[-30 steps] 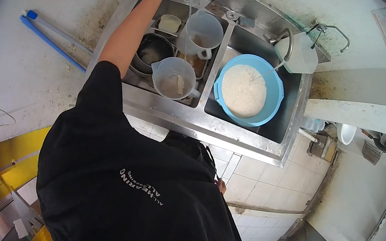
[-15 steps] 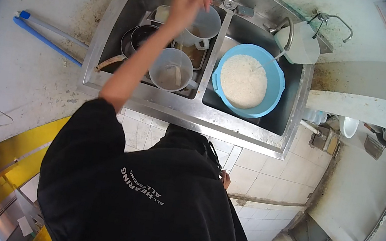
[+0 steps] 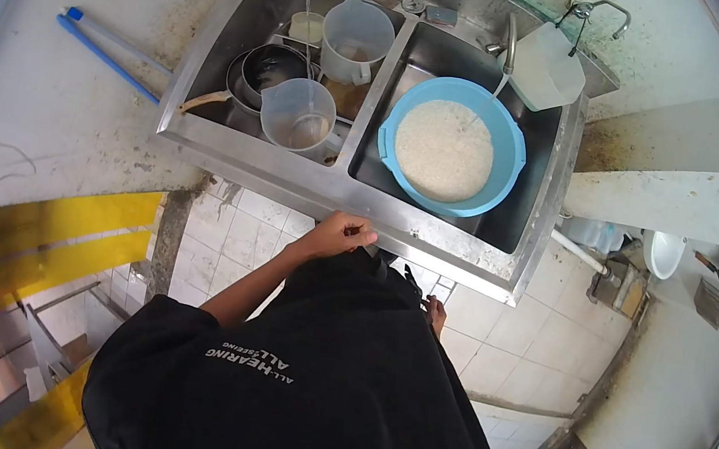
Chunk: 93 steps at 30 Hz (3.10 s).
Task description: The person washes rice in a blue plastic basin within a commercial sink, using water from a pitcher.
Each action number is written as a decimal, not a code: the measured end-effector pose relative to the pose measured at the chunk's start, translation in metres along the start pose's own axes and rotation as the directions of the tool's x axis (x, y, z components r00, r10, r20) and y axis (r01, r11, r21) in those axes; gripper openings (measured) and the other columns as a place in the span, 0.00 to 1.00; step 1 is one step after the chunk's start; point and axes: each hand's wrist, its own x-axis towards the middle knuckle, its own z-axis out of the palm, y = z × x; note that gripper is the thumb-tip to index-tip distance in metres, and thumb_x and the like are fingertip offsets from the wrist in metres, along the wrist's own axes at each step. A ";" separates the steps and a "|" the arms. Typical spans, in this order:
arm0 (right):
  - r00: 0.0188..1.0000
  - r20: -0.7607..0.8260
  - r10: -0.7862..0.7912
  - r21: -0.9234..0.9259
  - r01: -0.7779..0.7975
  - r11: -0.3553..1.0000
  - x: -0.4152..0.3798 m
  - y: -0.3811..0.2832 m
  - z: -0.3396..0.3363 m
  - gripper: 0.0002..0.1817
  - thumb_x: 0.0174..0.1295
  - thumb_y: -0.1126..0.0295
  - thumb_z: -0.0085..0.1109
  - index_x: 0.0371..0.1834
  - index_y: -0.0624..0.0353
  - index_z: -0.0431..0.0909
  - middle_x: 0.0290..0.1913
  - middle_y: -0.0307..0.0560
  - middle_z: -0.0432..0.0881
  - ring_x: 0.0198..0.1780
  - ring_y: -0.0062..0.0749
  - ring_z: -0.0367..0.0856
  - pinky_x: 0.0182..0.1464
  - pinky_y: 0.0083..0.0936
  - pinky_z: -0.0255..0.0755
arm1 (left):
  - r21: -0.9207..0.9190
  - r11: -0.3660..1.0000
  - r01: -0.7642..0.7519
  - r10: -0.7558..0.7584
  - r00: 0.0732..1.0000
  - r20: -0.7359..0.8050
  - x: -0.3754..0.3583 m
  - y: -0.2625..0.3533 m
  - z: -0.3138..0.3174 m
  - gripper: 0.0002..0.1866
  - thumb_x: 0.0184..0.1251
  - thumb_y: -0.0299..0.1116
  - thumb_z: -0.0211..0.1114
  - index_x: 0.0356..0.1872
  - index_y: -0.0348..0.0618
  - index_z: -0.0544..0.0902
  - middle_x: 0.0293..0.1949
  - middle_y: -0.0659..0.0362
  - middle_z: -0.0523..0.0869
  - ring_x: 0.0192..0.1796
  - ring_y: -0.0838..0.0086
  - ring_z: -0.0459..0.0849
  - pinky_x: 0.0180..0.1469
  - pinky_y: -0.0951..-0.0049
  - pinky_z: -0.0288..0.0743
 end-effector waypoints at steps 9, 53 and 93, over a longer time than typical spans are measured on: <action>0.972 0.086 0.220 -0.109 -0.211 0.971 0.063 0.003 -0.082 0.24 0.68 0.51 0.54 0.56 0.58 0.76 0.46 0.49 0.86 0.37 0.35 0.87 0.32 0.32 0.76 | 0.278 0.954 0.108 -0.078 0.990 -0.116 -0.006 0.003 0.075 0.18 0.70 0.46 0.65 0.32 0.39 0.80 0.28 0.60 0.83 0.32 0.78 0.80 0.39 0.73 0.74; 0.858 0.309 -0.411 -0.144 0.469 0.871 0.044 -0.234 -0.060 0.13 0.71 0.63 0.55 0.38 0.62 0.81 0.28 0.39 0.80 0.30 0.20 0.76 0.34 0.22 0.72 | 0.369 0.928 0.054 0.136 0.872 -0.470 0.176 -0.054 0.005 0.20 0.69 0.45 0.63 0.49 0.37 0.79 0.49 0.49 0.83 0.55 0.63 0.82 0.56 0.64 0.73; 0.430 0.268 -0.862 -0.769 0.634 0.078 0.420 -0.264 0.187 0.23 0.60 0.76 0.58 0.62 0.59 0.76 0.68 0.53 0.71 0.67 0.52 0.69 0.69 0.46 0.58 | 0.490 0.544 0.681 0.094 0.531 -0.842 0.313 -0.154 -0.013 0.37 0.67 0.39 0.61 0.74 0.43 0.56 0.65 0.48 0.68 0.60 0.50 0.74 0.52 0.57 0.83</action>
